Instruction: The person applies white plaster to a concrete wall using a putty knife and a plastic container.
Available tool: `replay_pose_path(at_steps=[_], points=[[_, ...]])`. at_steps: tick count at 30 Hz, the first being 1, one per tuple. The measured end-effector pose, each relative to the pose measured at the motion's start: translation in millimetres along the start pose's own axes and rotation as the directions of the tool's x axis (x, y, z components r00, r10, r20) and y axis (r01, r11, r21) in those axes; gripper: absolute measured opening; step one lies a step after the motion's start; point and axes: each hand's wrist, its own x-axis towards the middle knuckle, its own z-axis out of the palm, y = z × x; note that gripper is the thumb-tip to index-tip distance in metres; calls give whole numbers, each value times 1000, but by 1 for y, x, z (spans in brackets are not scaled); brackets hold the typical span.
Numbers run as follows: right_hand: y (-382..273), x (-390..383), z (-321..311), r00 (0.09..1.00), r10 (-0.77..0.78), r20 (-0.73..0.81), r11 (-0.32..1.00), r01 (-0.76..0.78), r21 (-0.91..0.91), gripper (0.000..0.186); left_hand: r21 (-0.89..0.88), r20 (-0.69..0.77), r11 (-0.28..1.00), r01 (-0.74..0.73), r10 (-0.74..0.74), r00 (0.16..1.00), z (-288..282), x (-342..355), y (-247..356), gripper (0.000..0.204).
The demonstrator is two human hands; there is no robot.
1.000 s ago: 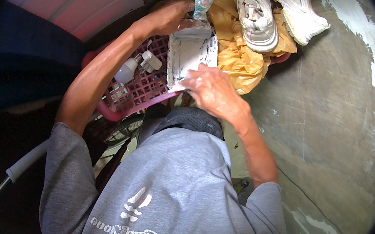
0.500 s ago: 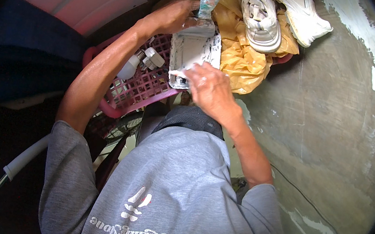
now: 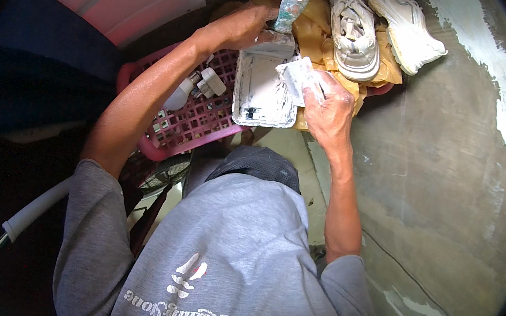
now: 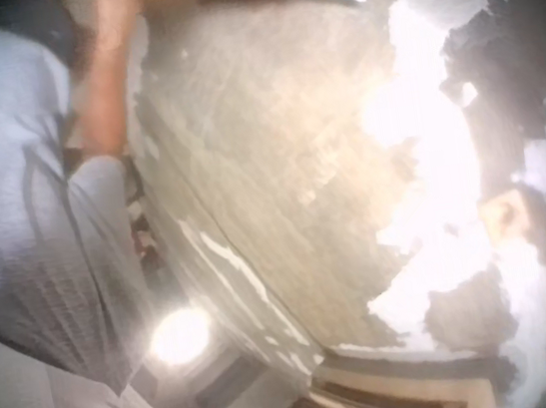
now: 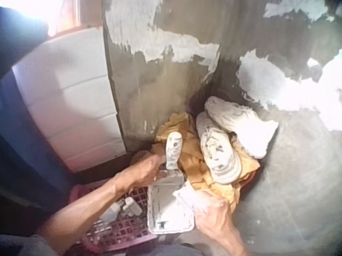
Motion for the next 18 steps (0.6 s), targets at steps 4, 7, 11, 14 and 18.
replay_pose_path(at_steps=[4,7,11,14,18], points=[[-8,-3,13,998,12,-57,982,-22,-186,23,17,-2,1000,11,-11,1000,0,0,0,38],[-2,-10,37,997,-14,-73,967,-5,-257,21,19,18,999,44,-44,999,1,2,2,39],[-3,-16,42,999,20,27,988,-15,-153,20,0,-12,1000,16,-16,1000,0,1,5,37],[-2,-22,35,993,114,28,988,-116,101,19,-42,-92,998,-39,35,995,6,-2,-6,36],[23,-33,28,934,353,61,804,-336,491,17,-73,-81,997,-25,19,997,7,1,-10,33]])
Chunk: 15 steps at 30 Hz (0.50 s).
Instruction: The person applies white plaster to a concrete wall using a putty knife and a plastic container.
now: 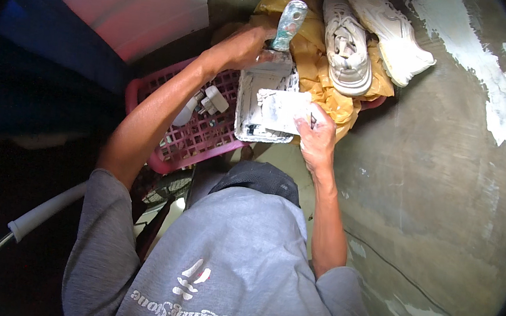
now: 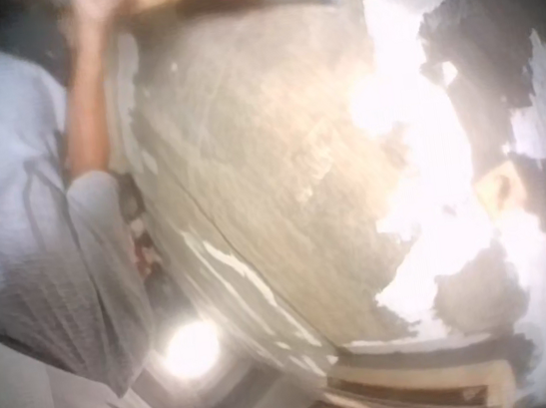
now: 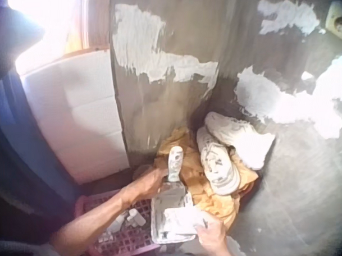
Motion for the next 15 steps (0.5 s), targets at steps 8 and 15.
replay_pose_path(at_steps=[8,15], points=[[16,-22,-20,980,171,99,698,-192,690,38,-126,22,991,43,-40,999,-5,-2,12,34],[11,-28,-25,981,130,147,493,-192,848,34,-247,-100,958,144,-173,980,-7,3,13,49]])
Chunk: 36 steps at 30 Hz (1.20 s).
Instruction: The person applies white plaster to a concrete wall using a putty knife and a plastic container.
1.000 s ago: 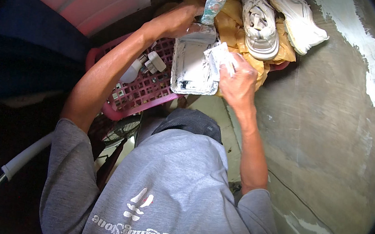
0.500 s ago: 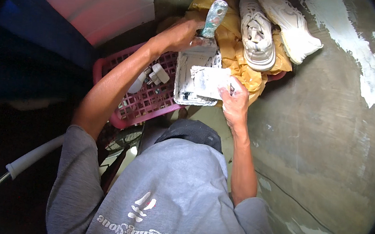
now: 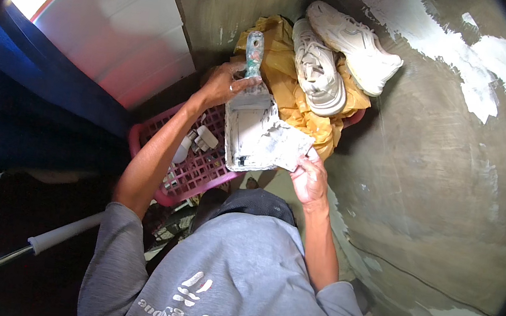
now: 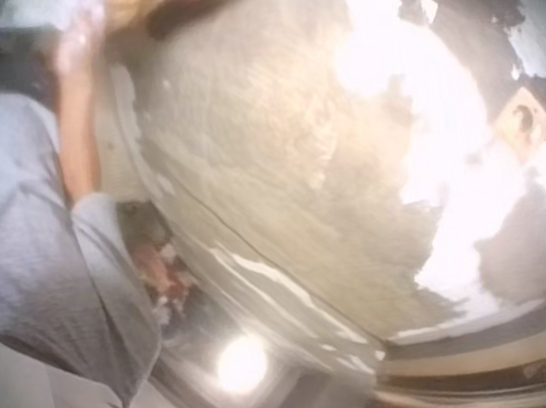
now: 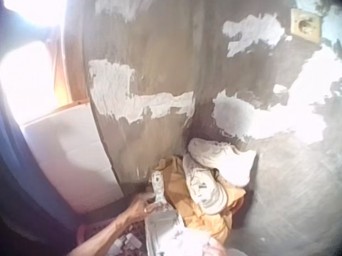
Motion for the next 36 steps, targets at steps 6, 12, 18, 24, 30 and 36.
replay_pose_path(at_steps=[6,12,18,24,30,36], points=[[1,-5,-13,997,-21,73,993,12,118,36,-154,27,982,105,-102,994,6,3,-5,46],[-9,-5,0,999,-30,21,984,26,175,39,-118,22,962,245,-244,970,4,-1,-8,39],[-12,-4,-10,997,-54,59,990,46,137,41,-276,-2,930,241,-251,968,-1,-12,18,32],[-28,-5,-1,995,-29,-96,994,38,98,31,-101,128,978,182,-168,977,11,-35,29,30],[-12,16,-11,997,-9,73,987,-3,159,52,510,-37,828,-234,293,955,26,-50,-9,37],[-37,40,47,985,-25,172,974,-15,227,36,505,-377,863,8,213,901,27,-77,12,43]])
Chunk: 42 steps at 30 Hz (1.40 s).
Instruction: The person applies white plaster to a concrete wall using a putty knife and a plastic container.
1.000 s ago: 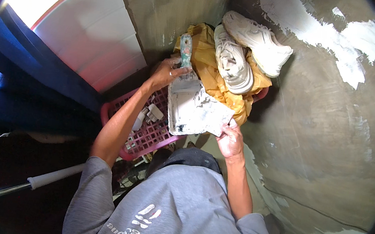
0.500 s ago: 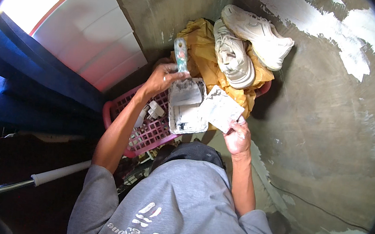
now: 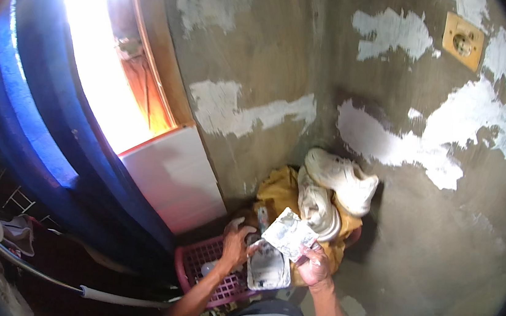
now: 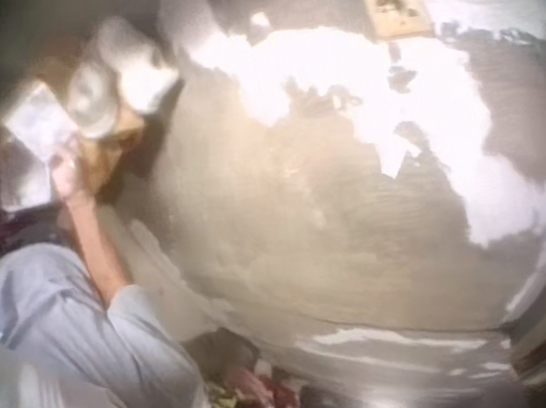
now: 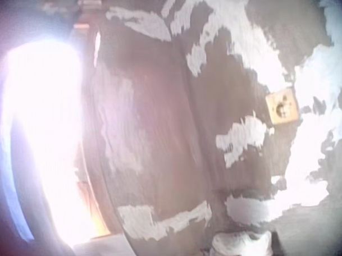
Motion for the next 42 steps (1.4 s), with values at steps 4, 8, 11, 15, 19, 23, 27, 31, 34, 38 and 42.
replay_pose_path(at_steps=[4,8,11,15,19,23,27,31,34,38,42], points=[[-26,53,60,993,-77,92,993,85,-85,21,-123,-305,975,185,-214,928,-29,-21,17,41],[-52,95,156,911,-381,159,850,413,-328,9,-55,-440,945,323,-313,842,-64,-62,21,35],[-66,122,203,613,-662,431,318,750,-580,8,27,-487,931,365,-307,818,-82,-89,23,32],[-61,150,267,-29,-690,723,-498,744,-445,30,67,-484,951,300,-232,844,-85,-116,20,30],[-48,190,296,-209,-506,837,-789,506,-350,42,115,-472,947,300,-213,855,-94,-136,11,32],[-26,229,294,-138,-419,898,-877,317,-361,40,106,-422,947,303,-233,876,-102,-138,14,33],[-11,213,270,-13,-361,932,-873,356,-333,40,184,-373,941,283,-200,906,-93,-147,1,35],[-26,177,256,51,-489,871,-706,562,-430,36,-52,-426,939,340,-329,843,-87,-146,5,35],[-55,172,264,123,-673,729,-371,797,-477,17,52,-403,941,334,-286,870,-90,-146,3,34],[-89,163,297,804,-481,350,756,583,-299,3,90,-411,934,345,-280,868,-89,-147,2,36],[-80,178,320,854,-324,406,937,350,10,20,61,-434,938,341,-283,855,-91,-143,5,37]])
